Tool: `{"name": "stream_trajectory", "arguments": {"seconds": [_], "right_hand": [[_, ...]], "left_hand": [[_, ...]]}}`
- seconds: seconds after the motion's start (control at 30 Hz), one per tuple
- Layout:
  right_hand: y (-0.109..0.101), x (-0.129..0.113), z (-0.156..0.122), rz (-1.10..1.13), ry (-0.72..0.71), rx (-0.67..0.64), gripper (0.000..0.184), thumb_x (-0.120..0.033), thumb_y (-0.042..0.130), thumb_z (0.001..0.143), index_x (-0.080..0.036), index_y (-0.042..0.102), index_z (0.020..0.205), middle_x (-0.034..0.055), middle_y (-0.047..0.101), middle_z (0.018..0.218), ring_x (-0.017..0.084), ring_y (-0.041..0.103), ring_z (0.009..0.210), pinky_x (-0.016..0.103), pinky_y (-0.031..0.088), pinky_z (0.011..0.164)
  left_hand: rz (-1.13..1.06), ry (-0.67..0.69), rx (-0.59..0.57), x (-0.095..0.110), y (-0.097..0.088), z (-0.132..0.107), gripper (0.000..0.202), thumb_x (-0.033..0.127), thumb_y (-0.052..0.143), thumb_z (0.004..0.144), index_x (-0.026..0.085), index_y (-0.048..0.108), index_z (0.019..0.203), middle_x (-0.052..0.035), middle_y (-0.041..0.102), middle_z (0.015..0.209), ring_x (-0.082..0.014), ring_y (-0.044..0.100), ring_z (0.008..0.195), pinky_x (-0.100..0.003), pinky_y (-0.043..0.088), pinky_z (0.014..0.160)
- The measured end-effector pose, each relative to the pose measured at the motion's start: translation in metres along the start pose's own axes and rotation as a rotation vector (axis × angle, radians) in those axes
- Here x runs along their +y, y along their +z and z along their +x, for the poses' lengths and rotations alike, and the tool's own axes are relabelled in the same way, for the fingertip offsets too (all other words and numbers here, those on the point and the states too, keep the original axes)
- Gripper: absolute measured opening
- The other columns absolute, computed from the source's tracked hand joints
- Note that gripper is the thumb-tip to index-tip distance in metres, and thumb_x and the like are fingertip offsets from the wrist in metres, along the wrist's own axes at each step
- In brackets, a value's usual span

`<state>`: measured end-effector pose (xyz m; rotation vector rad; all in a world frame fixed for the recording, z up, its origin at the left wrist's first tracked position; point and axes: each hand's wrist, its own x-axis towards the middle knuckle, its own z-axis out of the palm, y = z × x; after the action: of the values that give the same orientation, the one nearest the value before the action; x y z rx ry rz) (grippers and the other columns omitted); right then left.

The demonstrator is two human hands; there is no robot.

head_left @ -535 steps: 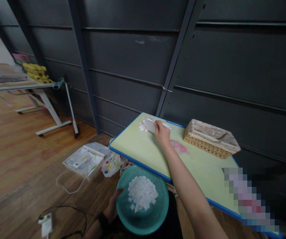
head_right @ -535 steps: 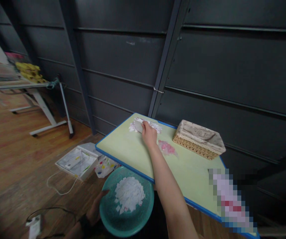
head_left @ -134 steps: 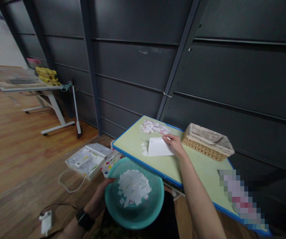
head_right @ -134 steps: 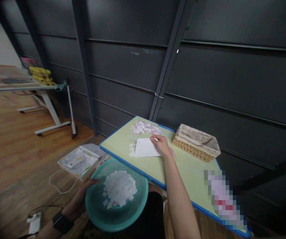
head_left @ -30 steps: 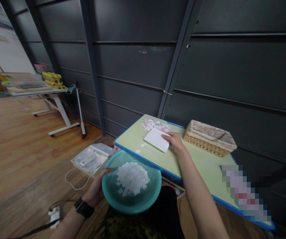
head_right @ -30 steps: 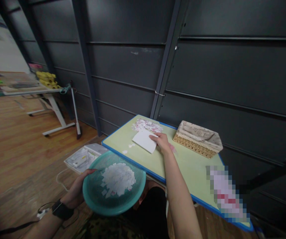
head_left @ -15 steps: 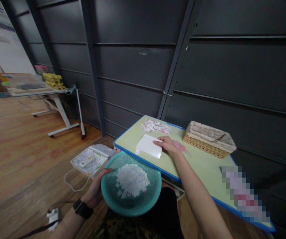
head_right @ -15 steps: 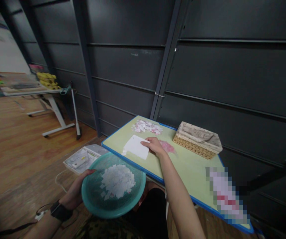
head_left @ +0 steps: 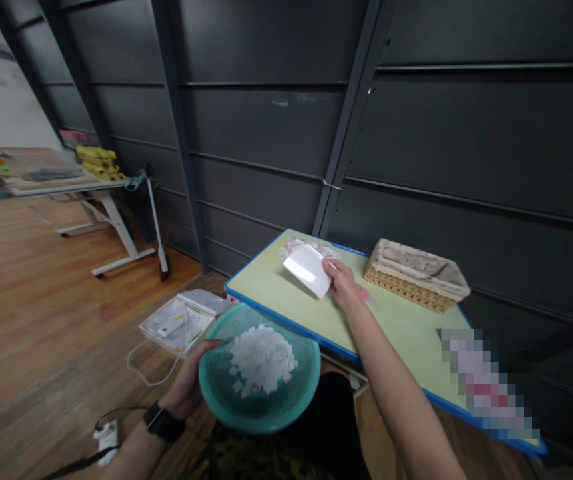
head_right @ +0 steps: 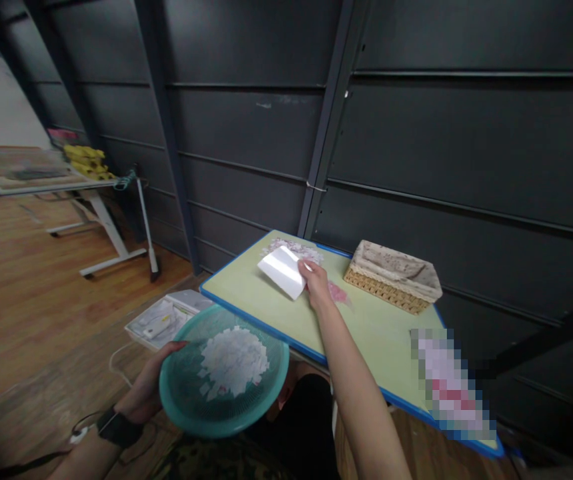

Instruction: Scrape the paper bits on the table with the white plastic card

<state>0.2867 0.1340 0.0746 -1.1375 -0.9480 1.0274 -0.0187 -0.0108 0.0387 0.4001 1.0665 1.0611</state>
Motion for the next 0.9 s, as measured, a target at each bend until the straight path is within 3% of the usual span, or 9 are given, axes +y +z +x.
{"name": "stream_trajectory", "arguments": {"seconds": [0.1,0.23,0.37,0.57,0.9], "right_hand": [[-0.012,0.005,0.014,-0.058,-0.162,0.266,0.055,-0.059,0.067,0.057,-0.015,0.065,0.091,0.0023,0.066,0.074,0.014,0.053,0.060,0.024,0.039,0.052],[-0.022,0.007,0.022,-0.311,-0.422,0.406,0.056,-0.059,0.057,0.069,-0.010,0.068,0.093,0.0081,0.069,0.082,0.020,0.058,0.072,0.029,0.044,0.064],[-0.018,0.005,0.014,-0.603,-0.548,0.372,0.050,-0.055,0.050,0.078,-0.012,0.071,0.094,0.0118,0.071,0.090,0.024,0.062,0.082,0.032,0.045,0.074],[-0.008,0.012,0.000,-0.996,-0.616,0.238,0.039,-0.046,0.044,0.087,-0.021,0.069,0.104,0.0079,0.071,0.101,0.023,0.065,0.087,0.031,0.045,0.079],[0.024,-0.001,0.027,-1.217,-0.620,0.074,0.034,-0.038,0.043,0.090,-0.024,0.067,0.110,0.0058,0.070,0.103,0.021,0.064,0.094,0.029,0.044,0.083]], "left_hand": [[0.008,0.014,0.015,-0.001,0.000,0.001,0.006,0.020,0.061,0.074,0.015,0.062,0.069,-0.0010,0.070,0.055,-0.0153,0.064,0.047,-0.027,0.053,0.051],[0.029,0.009,0.023,0.000,0.002,-0.001,0.008,0.019,0.057,0.077,0.016,0.061,0.071,-0.0009,0.069,0.054,-0.0165,0.064,0.047,-0.028,0.053,0.051],[0.040,-0.009,0.026,0.002,0.004,-0.003,0.010,0.020,0.055,0.078,0.016,0.061,0.072,-0.0019,0.070,0.055,-0.0176,0.065,0.048,-0.030,0.054,0.052],[0.001,-0.026,0.004,-0.002,0.004,-0.002,0.007,0.018,0.058,0.076,0.015,0.062,0.071,-0.0015,0.070,0.055,-0.0157,0.065,0.048,-0.028,0.054,0.053],[-0.002,-0.077,-0.030,-0.010,0.006,-0.001,0.009,0.019,0.059,0.075,0.013,0.064,0.070,-0.0025,0.071,0.055,-0.0151,0.063,0.048,-0.027,0.052,0.051]]}}
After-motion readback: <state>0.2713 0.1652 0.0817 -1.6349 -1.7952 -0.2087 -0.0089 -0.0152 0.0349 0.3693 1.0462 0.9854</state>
